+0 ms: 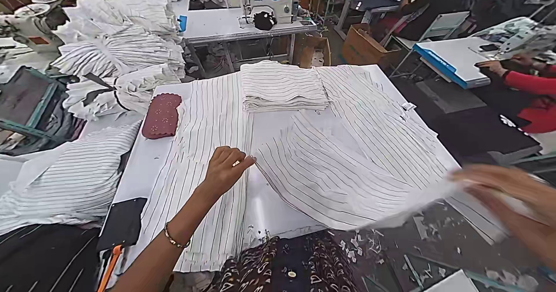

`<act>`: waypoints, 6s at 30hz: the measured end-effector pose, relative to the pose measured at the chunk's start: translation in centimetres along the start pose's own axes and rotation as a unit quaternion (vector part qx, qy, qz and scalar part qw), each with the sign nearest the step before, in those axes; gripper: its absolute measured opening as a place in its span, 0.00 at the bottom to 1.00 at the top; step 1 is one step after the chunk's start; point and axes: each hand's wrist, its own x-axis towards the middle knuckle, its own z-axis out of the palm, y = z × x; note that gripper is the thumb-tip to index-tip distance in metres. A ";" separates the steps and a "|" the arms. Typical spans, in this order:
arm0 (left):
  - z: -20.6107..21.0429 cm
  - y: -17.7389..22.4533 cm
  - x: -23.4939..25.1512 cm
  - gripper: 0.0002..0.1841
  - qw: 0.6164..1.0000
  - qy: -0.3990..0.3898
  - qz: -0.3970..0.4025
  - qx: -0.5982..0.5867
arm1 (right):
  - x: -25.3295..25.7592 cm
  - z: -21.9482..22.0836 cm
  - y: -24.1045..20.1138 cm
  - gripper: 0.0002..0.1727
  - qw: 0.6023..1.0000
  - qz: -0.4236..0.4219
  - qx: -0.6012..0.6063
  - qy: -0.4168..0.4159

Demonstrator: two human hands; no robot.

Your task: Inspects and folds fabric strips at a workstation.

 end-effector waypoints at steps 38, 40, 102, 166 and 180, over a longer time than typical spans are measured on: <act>3.4 -14.6 15.6 0.11 0.974 -0.001 -0.204 0.095 | 36.9 19.8 10.3 0.19 0.963 0.063 0.146 0.217; 6.8 -14.8 11.9 0.12 0.957 -0.094 -0.267 0.056 | 35.3 25.1 12.2 0.19 0.986 0.125 0.078 0.083; 3.9 14.9 -6.7 0.19 0.794 -0.223 -0.372 -0.425 | -1.5 16.0 1.3 0.19 0.949 0.298 0.026 0.096; 12.9 -17.9 1.3 0.26 0.798 -0.345 -0.488 0.081 | 11.0 30.3 0.1 0.09 0.752 0.379 0.534 0.080; -0.8 -5.3 10.0 0.14 0.607 0.005 -0.582 -0.541 | 13.1 24.6 -6.8 0.12 0.896 0.042 0.427 -0.118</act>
